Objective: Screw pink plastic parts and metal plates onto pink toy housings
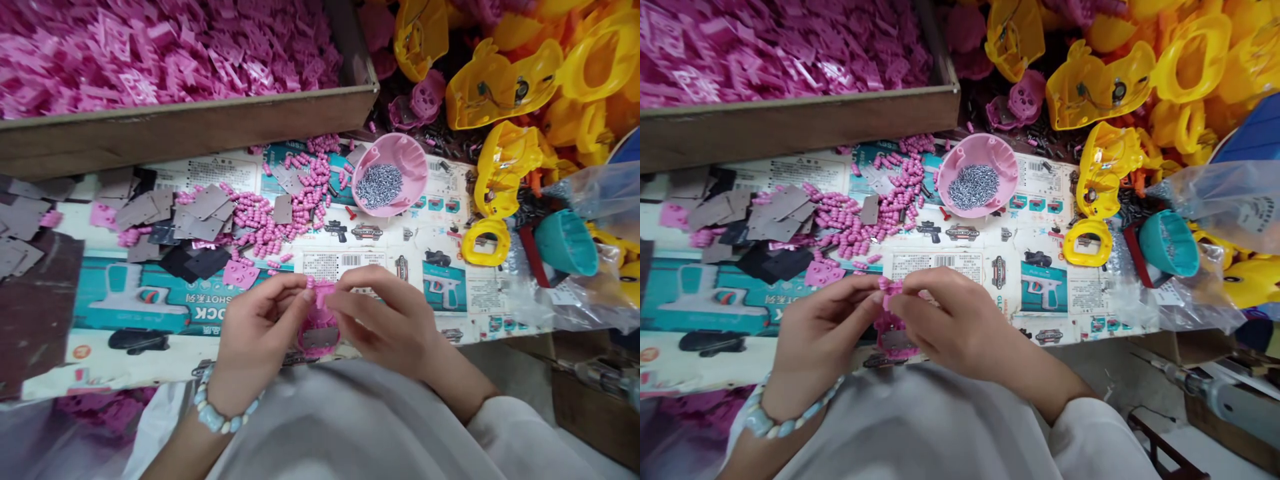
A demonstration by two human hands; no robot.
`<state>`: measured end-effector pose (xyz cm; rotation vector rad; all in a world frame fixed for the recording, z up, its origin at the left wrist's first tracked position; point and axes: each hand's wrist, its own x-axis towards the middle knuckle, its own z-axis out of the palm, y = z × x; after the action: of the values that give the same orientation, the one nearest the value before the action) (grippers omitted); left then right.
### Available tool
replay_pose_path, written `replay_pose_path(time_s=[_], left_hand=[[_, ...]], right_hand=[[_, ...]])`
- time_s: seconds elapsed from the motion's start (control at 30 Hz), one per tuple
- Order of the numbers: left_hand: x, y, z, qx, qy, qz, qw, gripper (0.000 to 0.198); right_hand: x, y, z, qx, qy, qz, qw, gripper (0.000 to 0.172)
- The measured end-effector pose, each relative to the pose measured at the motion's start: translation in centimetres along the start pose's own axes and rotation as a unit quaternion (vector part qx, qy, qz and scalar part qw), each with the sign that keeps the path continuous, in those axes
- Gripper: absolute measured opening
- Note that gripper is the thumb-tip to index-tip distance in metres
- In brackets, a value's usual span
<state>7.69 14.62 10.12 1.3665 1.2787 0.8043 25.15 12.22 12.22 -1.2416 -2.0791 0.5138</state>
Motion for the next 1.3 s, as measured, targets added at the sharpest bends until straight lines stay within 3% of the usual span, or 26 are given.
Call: replay_pose_path(time_s=[0.1,0.33,0.5,0.67,0.87,0.93,1.03,1.17,1.3], left_hand=[[-0.1,0.1,0.0,-0.009,-0.022,-0.008,1.000,0.016],[-0.4,-0.1,-0.2,0.030,-0.014,-0.003,0.999,0.019],[-0.9,-0.6,-0.5,0.025,-0.025,-0.009,0.999,0.017],[-1.1,-0.4,-0.3,0.025,-0.017,0.022,0.999,0.010],[-0.9,-0.4,0.1,0.031,-0.016,0.048,0.998,0.010],[-0.8,-0.6,-0.1,0.021,-0.020,0.035,0.999,0.012],[-0.9,-0.9,-0.3,0.006,-0.052,0.011,0.999,0.019],[-0.9,-0.6,-0.6,0.039,-0.053,0.035,0.997,0.018],[-1.0,0.1,-0.6,0.101,-0.051,0.075,0.991,0.017]], right_hand=[[0.2,-0.2,0.6,-0.020,-0.008,-0.012,1.000,0.008],[0.2,0.7,0.1,-0.037,-0.015,0.011,0.999,0.010],[0.7,2.4,-0.1,-0.178,-0.041,0.059,0.981,0.014],[2.5,3.0,1.2,-0.185,-0.034,0.027,0.982,0.018],[4.1,4.1,3.1,-0.242,-0.065,0.067,0.966,0.014],[4.1,4.0,2.8,-0.207,-0.058,0.063,0.974,0.018],[3.7,3.0,1.0,-0.061,-0.040,0.069,0.995,0.011],[3.0,1.1,-1.4,0.071,-0.112,0.050,0.990,0.007],[2.7,0.6,-1.6,0.105,-0.135,0.007,0.985,0.006]])
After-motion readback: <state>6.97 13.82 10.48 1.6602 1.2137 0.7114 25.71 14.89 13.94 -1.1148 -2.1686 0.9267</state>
